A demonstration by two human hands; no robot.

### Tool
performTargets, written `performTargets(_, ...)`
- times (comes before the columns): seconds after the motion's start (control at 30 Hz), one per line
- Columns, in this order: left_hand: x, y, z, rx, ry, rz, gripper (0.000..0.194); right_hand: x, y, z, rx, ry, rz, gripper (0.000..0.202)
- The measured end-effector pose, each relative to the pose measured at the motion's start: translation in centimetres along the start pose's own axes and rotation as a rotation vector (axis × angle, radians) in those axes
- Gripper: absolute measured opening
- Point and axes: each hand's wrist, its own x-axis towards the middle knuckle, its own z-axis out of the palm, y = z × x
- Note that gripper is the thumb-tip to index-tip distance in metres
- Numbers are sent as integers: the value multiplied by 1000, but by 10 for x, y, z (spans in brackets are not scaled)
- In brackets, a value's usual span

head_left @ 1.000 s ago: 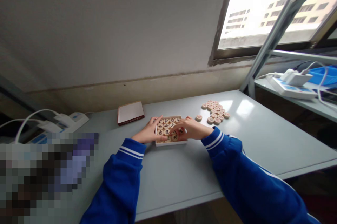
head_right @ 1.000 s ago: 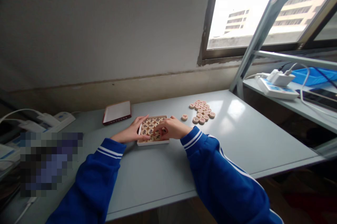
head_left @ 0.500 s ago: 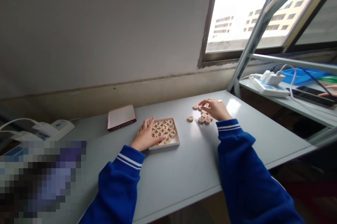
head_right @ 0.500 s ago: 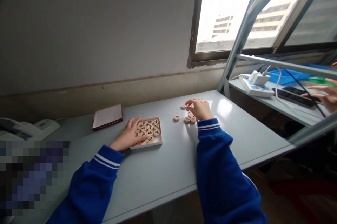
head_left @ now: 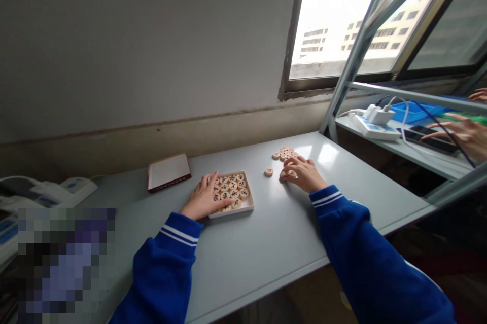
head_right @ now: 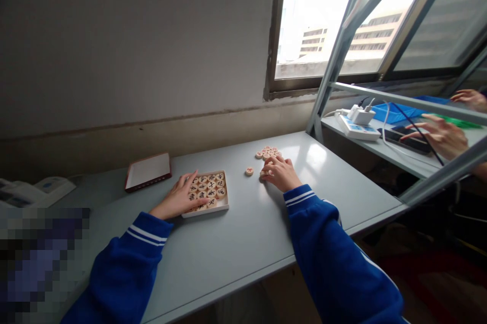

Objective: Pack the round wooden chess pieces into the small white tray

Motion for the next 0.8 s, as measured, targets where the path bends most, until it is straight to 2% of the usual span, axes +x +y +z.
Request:
performTargets(0.17, 0, 0, -2, -5, -20, 11, 101, -2, -16, 2, 201, 76, -148, 18)
performTargets(0.27, 0, 1, -3, -14, -28, 5, 102, -6, -48, -1, 327, 57, -266, 24)
performTargets(0.4, -1, 1, -2, -28, -31, 1, 101, -8, -93, -5, 286, 3, -342, 24)
performTargets(0.5, 0, 0, -1, -32, -21, 7, 102, -6, -108, -6, 224, -67, -341, 20)
performTargets(0.8, -1, 1, -3, -34, -13, 10, 101, -4, -120, -13, 139, -208, -241, 21)
